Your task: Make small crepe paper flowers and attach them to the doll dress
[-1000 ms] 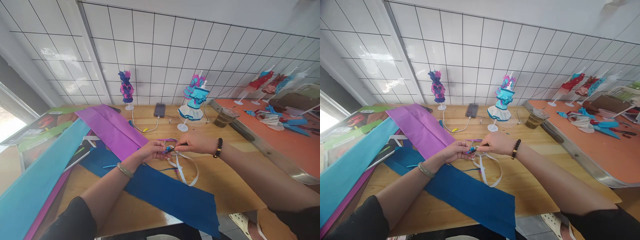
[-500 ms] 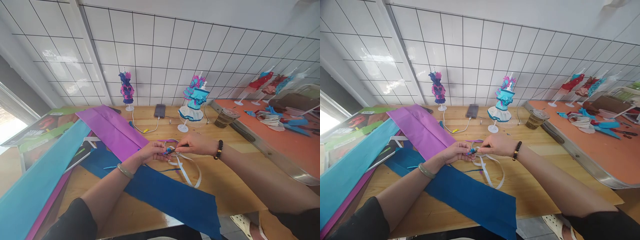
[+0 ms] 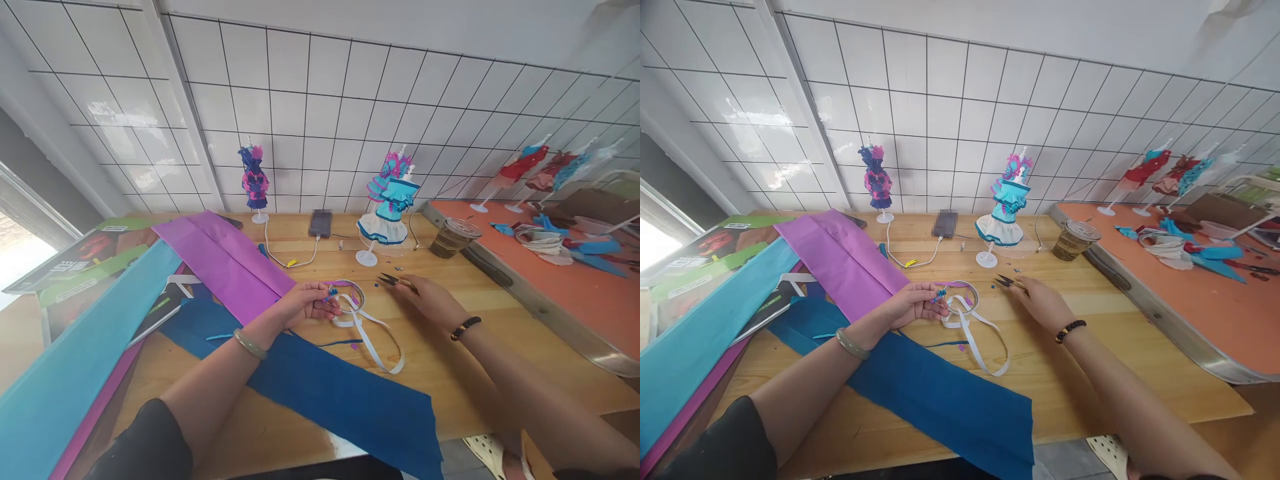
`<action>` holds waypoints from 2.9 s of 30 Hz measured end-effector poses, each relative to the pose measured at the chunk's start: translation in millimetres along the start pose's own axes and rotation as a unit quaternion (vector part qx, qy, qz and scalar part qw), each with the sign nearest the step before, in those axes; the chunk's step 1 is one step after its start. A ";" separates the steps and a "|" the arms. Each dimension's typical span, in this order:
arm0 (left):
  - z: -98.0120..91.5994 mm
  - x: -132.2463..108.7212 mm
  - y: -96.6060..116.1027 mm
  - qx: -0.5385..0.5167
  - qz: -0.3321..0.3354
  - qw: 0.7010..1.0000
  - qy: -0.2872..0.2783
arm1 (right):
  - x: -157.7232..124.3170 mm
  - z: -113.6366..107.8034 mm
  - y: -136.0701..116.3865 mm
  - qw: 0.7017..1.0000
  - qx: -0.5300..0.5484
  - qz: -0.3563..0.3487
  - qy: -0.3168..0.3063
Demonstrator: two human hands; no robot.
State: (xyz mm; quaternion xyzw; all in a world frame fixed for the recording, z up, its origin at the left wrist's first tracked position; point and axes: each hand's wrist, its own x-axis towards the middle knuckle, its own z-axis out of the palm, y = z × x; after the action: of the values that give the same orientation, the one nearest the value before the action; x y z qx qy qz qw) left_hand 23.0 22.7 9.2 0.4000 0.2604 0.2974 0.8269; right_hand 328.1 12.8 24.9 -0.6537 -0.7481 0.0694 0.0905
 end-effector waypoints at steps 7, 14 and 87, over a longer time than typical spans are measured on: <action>-2.1 1.0 -2.0 0.010 0.008 1.000 -0.012 | -18.4 23.2 -13.5 0.975 -0.113 -0.088 0.171; -3.0 0.8 -2.5 0.017 0.012 1.000 -0.020 | -18.5 30.7 -96.6 0.954 0.000 -0.294 0.053; 12.1 -39.8 75.5 -0.179 0.218 0.959 0.023 | 40.5 -10.7 14.3 0.992 0.044 0.078 -0.089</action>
State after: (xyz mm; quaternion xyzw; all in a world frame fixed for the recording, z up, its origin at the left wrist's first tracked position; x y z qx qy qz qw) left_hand -17.7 26.7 85.1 0.2851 0.1283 0.5218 0.7937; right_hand 339.1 54.7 33.9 -0.6970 -0.6957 0.1671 0.0468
